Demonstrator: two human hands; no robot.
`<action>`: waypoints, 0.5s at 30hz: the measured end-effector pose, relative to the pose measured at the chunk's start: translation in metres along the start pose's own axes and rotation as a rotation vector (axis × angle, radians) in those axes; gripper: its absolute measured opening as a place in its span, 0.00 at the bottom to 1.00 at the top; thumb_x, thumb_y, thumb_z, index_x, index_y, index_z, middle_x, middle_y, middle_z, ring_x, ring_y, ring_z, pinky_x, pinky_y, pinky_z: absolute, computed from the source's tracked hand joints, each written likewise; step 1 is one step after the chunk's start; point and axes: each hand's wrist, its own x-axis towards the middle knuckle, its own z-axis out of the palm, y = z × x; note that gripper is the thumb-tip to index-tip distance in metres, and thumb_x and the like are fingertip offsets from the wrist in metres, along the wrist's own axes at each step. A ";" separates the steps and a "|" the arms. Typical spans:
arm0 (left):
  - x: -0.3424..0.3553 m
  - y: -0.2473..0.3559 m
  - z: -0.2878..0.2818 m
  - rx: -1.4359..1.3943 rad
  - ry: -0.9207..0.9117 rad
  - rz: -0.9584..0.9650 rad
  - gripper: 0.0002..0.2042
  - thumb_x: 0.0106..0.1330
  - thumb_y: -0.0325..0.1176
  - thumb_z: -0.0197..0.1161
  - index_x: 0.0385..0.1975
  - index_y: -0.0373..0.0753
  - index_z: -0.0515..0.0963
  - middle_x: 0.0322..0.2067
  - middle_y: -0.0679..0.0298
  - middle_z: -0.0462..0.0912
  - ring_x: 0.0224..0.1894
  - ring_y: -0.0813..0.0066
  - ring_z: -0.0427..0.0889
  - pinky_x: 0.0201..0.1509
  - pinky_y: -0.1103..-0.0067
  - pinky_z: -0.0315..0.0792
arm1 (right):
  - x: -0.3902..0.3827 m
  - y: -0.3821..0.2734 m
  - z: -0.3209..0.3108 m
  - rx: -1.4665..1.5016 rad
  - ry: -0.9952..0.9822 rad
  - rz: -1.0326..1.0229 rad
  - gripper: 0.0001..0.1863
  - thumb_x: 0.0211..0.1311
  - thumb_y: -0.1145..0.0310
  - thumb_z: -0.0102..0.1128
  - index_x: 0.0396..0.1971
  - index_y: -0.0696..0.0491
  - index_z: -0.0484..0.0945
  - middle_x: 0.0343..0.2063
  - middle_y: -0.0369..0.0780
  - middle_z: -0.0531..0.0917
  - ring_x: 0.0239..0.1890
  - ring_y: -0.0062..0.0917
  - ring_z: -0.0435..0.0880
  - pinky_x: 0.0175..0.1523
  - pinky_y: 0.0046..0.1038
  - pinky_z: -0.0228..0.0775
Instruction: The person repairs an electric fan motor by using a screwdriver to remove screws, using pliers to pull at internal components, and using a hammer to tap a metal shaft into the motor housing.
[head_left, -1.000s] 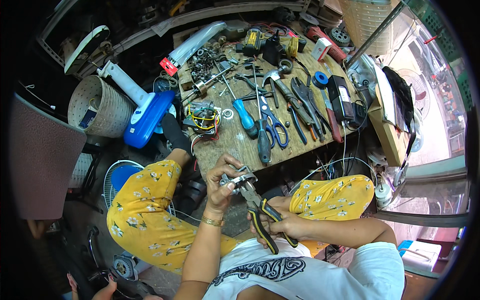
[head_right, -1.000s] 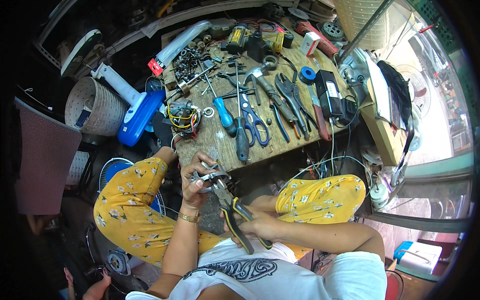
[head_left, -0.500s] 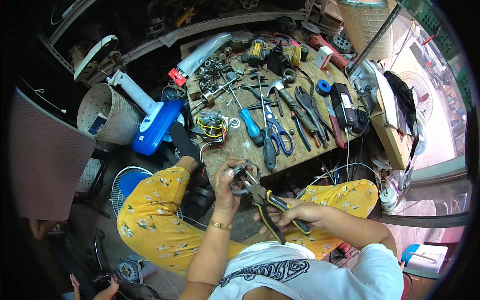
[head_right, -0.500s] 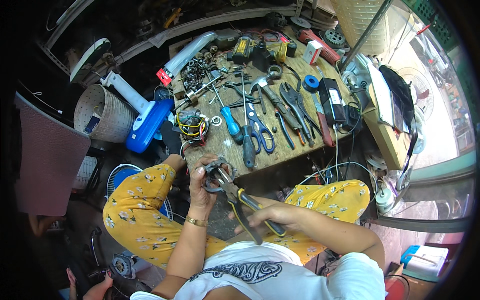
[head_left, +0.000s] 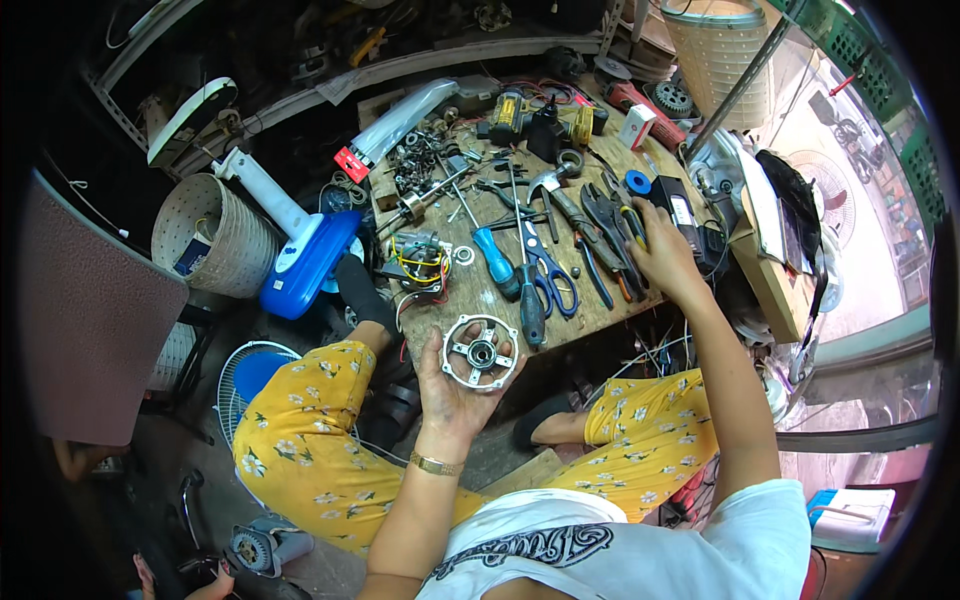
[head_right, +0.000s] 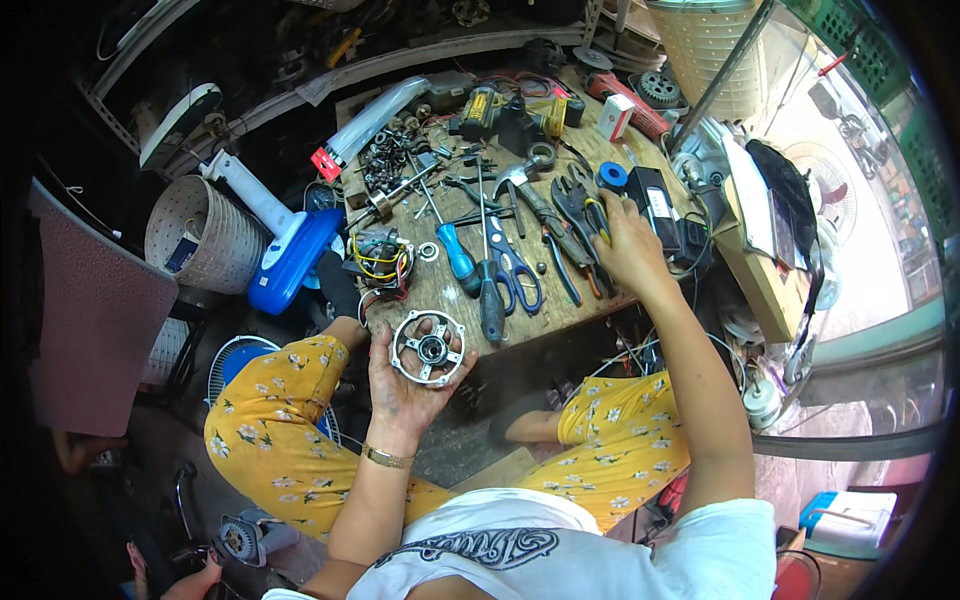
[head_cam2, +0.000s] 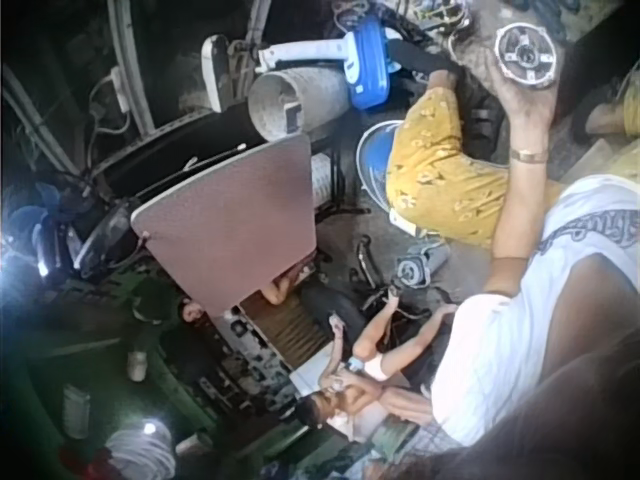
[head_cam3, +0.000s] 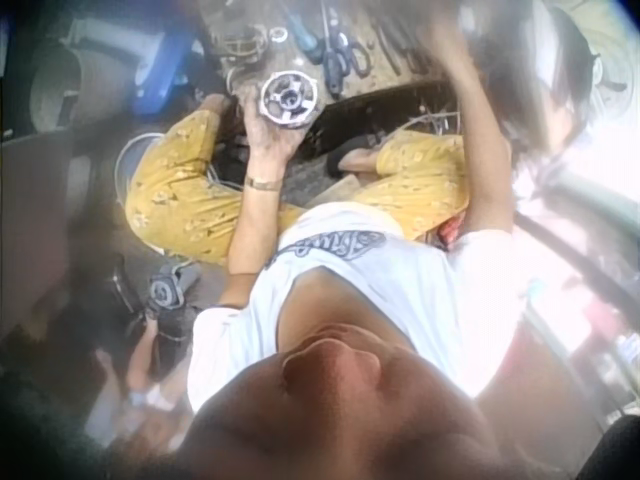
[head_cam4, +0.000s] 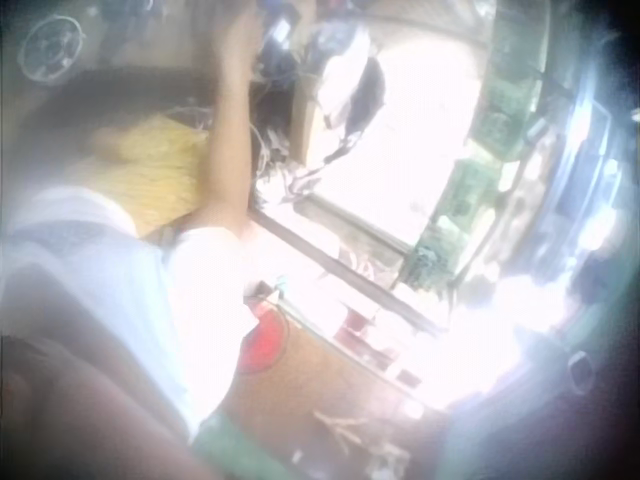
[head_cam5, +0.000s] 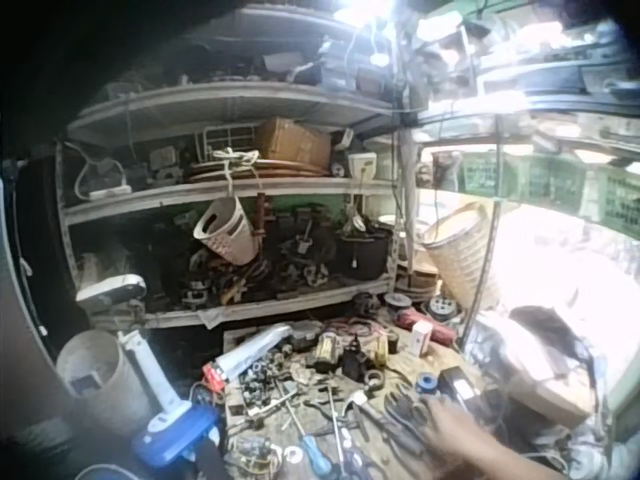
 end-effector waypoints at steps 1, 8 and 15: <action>-0.001 -0.002 0.004 0.011 0.028 0.004 0.23 0.66 0.57 0.53 0.43 0.42 0.78 0.42 0.55 0.82 0.46 0.58 0.81 0.60 0.55 0.71 | 0.008 0.003 0.005 -0.033 -0.029 0.038 0.35 0.55 0.66 0.65 0.64 0.52 0.62 0.55 0.54 0.72 0.52 0.49 0.76 0.56 0.42 0.70; 0.005 -0.003 -0.014 0.129 0.036 0.086 0.23 0.68 0.57 0.50 0.46 0.43 0.77 0.41 0.58 0.83 0.45 0.61 0.83 0.55 0.55 0.76 | 0.036 0.008 0.038 -0.052 -0.071 0.018 0.27 0.57 0.60 0.65 0.57 0.46 0.72 0.56 0.48 0.73 0.56 0.47 0.72 0.59 0.45 0.66; 0.010 -0.008 -0.020 0.249 0.012 0.189 0.23 0.70 0.57 0.48 0.49 0.44 0.72 0.43 0.59 0.80 0.45 0.60 0.83 0.53 0.55 0.77 | 0.002 -0.033 0.039 -0.230 0.141 -0.459 0.08 0.43 0.59 0.72 0.26 0.42 0.86 0.62 0.39 0.70 0.67 0.43 0.60 0.67 0.61 0.45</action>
